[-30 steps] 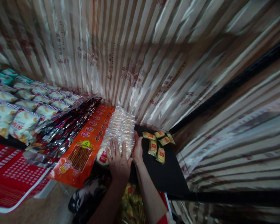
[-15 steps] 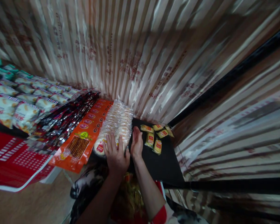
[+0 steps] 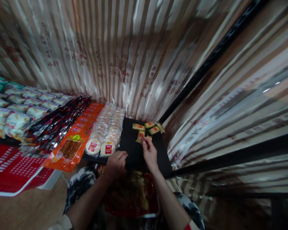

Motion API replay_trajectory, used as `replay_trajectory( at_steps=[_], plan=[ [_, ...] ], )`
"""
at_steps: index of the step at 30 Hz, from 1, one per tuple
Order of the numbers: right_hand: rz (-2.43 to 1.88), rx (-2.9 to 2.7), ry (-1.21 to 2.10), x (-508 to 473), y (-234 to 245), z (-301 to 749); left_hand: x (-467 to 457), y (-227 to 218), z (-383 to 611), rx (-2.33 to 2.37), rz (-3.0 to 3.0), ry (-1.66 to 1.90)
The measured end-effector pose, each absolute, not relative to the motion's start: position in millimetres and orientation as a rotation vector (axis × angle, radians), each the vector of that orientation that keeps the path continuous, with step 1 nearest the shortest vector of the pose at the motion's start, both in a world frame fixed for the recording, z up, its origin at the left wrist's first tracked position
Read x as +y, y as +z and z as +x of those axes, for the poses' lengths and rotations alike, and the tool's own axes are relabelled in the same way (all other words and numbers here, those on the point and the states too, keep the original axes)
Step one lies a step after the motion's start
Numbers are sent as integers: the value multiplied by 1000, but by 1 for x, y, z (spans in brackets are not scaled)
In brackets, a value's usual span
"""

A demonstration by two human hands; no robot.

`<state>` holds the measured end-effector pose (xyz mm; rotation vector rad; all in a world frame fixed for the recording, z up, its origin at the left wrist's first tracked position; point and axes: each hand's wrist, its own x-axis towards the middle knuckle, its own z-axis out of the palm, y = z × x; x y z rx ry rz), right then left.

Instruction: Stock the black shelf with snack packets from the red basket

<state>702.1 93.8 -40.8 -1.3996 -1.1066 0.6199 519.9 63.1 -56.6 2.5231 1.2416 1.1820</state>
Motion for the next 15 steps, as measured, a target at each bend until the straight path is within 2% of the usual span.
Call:
replay_trajectory(
  at_steps=[4,9,13,15],
  plan=[
    [-1455,-1267,498,74,-29,710,65,-60,523,1128,2584,1127],
    [-1388,-1460,520,18,-27,692,56,-54,516,1125,2629,878],
    [-1560,-1561,595,-30,-45,687,20,-50,510,1144,2625,480],
    [-1721,-1829,701,-48,-55,690,-5,-53,509,1073,2587,208]
  ],
)
